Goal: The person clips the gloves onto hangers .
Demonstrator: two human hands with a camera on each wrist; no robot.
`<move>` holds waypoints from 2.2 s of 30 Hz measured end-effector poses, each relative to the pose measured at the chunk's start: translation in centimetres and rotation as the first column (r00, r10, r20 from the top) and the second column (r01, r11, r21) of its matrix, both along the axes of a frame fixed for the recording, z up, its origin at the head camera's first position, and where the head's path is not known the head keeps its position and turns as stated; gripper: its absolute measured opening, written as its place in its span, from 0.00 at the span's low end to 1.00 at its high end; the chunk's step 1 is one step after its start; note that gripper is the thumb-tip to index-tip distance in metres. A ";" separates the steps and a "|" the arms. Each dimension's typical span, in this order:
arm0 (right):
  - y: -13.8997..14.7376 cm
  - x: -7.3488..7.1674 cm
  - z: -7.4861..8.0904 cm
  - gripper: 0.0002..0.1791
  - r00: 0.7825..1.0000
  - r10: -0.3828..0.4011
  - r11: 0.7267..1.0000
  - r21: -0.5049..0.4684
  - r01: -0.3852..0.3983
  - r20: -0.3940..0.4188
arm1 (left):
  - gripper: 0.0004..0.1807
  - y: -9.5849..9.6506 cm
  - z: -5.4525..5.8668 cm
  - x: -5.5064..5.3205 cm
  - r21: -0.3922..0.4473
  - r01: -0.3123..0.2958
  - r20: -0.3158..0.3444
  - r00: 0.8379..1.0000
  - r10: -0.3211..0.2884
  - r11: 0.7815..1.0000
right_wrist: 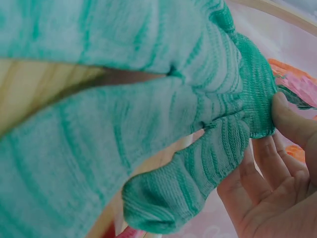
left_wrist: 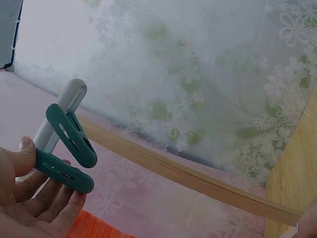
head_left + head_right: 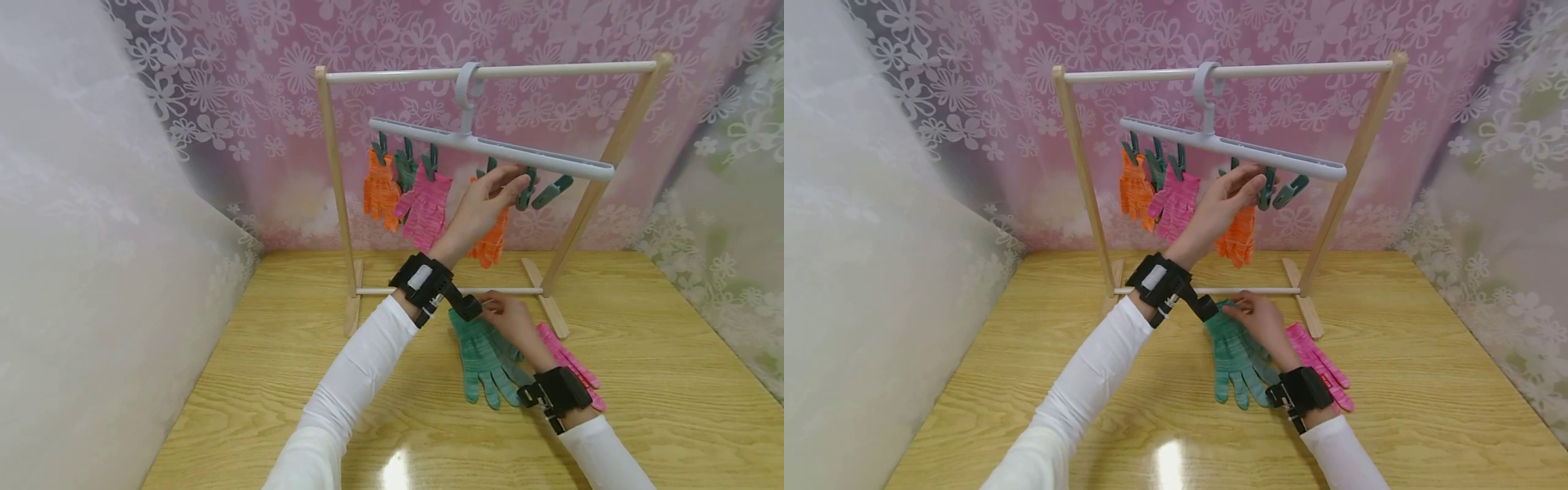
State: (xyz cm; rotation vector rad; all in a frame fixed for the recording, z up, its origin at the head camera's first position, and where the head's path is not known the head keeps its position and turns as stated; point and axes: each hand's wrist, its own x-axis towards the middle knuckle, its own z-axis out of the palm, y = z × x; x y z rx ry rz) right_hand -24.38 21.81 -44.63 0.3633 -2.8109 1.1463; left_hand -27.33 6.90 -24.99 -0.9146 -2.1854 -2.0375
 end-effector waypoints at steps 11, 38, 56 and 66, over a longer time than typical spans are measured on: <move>-0.1 0.5 1.9 0.17 0.995 -0.070 0.986 -0.155 0.058 -0.069 | 0.24 -0.2 -0.4 -0.2 -0.004 0.000 -0.009 1.000 0.000 1.000; -0.1 1.2 8.0 0.19 0.893 -0.368 0.847 -0.489 0.207 -0.260 | 0.25 0.1 -0.5 -0.4 0.016 -0.022 -0.006 1.000 0.022 1.000; -0.5 0.4 10.4 0.19 0.816 -0.435 0.774 -0.622 0.123 -0.380 | 0.19 0.4 -0.3 -0.1 0.055 -0.074 -0.023 0.997 0.075 0.996; -1.4 0.9 11.8 0.14 0.794 -0.451 0.729 -0.682 0.064 -0.408 | 0.16 0.6 -0.1 -0.1 0.075 -0.077 0.023 0.997 0.075 0.994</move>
